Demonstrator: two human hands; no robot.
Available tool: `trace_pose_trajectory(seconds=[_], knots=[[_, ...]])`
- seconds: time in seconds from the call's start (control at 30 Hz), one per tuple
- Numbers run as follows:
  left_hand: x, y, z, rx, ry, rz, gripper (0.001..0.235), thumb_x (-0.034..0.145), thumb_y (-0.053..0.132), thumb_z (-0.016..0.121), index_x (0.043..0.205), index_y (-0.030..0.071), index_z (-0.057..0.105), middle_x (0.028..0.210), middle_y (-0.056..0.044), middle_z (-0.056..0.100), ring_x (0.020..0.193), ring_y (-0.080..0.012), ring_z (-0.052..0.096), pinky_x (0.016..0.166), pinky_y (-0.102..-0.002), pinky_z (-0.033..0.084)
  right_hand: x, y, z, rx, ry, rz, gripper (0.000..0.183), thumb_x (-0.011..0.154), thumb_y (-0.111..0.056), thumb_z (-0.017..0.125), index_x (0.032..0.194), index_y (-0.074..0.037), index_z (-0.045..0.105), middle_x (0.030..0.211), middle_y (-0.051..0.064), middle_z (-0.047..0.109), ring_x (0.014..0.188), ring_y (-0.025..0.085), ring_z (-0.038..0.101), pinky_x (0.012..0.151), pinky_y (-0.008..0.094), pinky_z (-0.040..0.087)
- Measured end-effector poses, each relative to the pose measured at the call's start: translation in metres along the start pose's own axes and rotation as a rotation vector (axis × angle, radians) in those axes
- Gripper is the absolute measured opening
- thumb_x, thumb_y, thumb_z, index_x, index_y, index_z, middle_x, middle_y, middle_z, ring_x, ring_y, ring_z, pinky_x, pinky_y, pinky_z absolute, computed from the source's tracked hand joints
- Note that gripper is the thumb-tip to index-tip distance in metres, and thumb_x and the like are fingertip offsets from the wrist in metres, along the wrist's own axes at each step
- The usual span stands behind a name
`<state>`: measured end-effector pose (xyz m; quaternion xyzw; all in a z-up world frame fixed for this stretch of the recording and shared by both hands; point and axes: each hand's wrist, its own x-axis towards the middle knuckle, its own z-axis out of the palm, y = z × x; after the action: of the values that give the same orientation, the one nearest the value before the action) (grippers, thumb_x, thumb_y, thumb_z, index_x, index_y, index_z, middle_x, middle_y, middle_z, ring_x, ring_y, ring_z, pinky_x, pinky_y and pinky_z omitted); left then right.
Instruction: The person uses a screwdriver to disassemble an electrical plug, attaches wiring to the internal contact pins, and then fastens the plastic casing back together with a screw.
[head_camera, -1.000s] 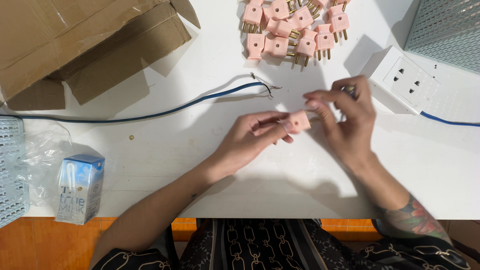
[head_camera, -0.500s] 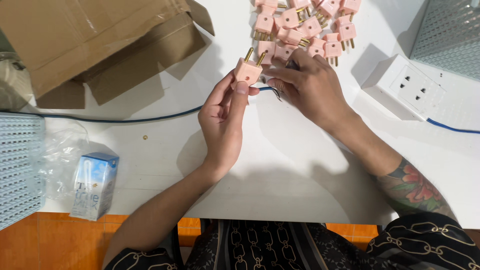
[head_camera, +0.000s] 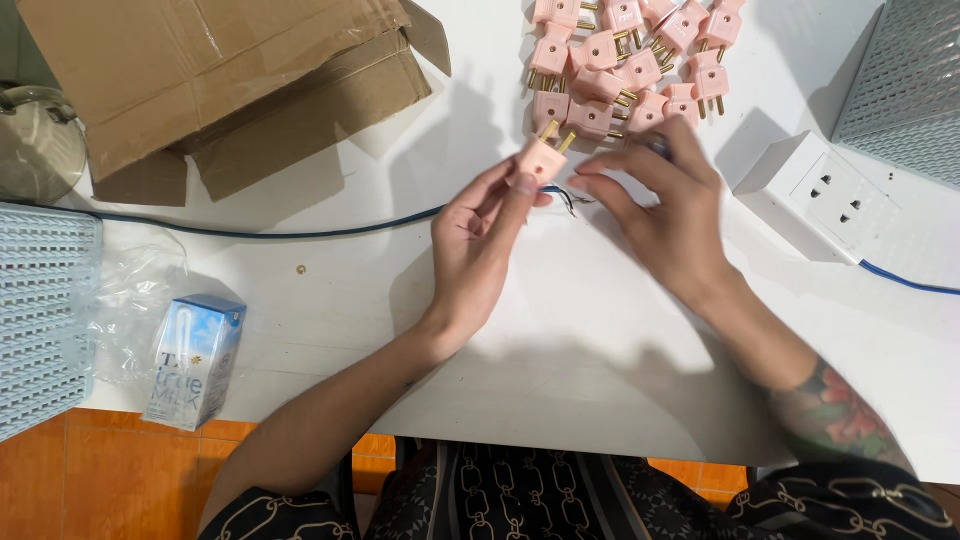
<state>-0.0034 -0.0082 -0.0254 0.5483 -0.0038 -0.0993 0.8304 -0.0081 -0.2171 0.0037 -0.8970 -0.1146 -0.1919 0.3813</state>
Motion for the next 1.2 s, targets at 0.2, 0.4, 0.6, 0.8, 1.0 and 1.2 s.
trace_pose_trajectory(seconds=[0.2,0.4,0.6,0.8,1.0,1.2], knots=[[-0.017,0.009,0.016,-0.016,-0.23,-0.09,0.051,0.113,0.03,0.077,0.15,-0.004,0.071,0.13,-0.024,0.082,0.12,-0.0295,0.083,0.116,-0.048,0.061,-0.041,-0.014,-0.02,-0.013,0.075,0.042,0.017,0.099,-0.012,0.105,0.111,-0.01,0.093,0.103,0.008,0.055,0.087,0.025,0.053,0.083,0.038,0.049],[-0.023,0.016,0.024,-0.033,-0.255,-0.096,0.046,0.116,0.024,0.073,0.15,-0.007,0.07,0.129,-0.025,0.082,0.125,-0.0288,0.08,0.119,-0.049,0.06,-0.056,-0.01,-0.021,-0.059,0.056,0.069,0.013,0.1,-0.006,0.102,0.108,-0.008,0.092,0.098,0.009,0.053,0.084,0.026,0.061,0.077,0.038,0.049],[-0.025,0.011,0.019,0.036,-0.288,-0.054,0.043,0.12,0.023,0.068,0.152,-0.004,0.069,0.131,-0.021,0.082,0.129,-0.0252,0.077,0.122,-0.051,0.058,-0.054,-0.015,-0.017,-0.073,0.041,0.072,0.012,0.099,-0.004,0.1,0.106,-0.006,0.091,0.097,0.011,0.055,0.078,0.027,0.059,0.074,0.039,0.049],[-0.027,0.017,0.02,0.049,-0.302,-0.077,0.044,0.12,0.026,0.068,0.153,-0.002,0.069,0.131,-0.018,0.082,0.127,-0.0213,0.074,0.118,-0.048,0.058,-0.052,-0.022,-0.019,-0.047,0.04,0.184,0.016,0.1,-0.008,0.101,0.11,-0.008,0.088,0.103,0.009,0.051,0.091,0.026,0.059,0.085,0.041,0.05],[-0.022,0.004,0.012,0.017,-0.326,-0.146,0.043,0.118,0.027,0.069,0.149,-0.003,0.073,0.127,-0.019,0.083,0.122,-0.0227,0.077,0.114,-0.044,0.059,-0.053,-0.021,-0.025,0.145,0.039,0.253,0.053,0.093,-0.009,0.102,0.126,-0.001,0.061,0.105,0.01,0.049,0.087,0.024,0.052,0.083,0.043,0.043],[-0.012,0.012,0.017,0.03,-0.156,-0.383,0.045,0.106,0.033,0.069,0.138,0.002,0.082,0.115,-0.011,0.088,0.103,-0.0177,0.083,0.086,-0.03,0.055,-0.079,-0.028,-0.062,0.333,0.058,0.193,0.052,0.122,-0.008,0.055,0.166,0.01,0.035,0.12,0.028,0.062,0.101,0.036,0.073,0.095,0.042,0.063]])
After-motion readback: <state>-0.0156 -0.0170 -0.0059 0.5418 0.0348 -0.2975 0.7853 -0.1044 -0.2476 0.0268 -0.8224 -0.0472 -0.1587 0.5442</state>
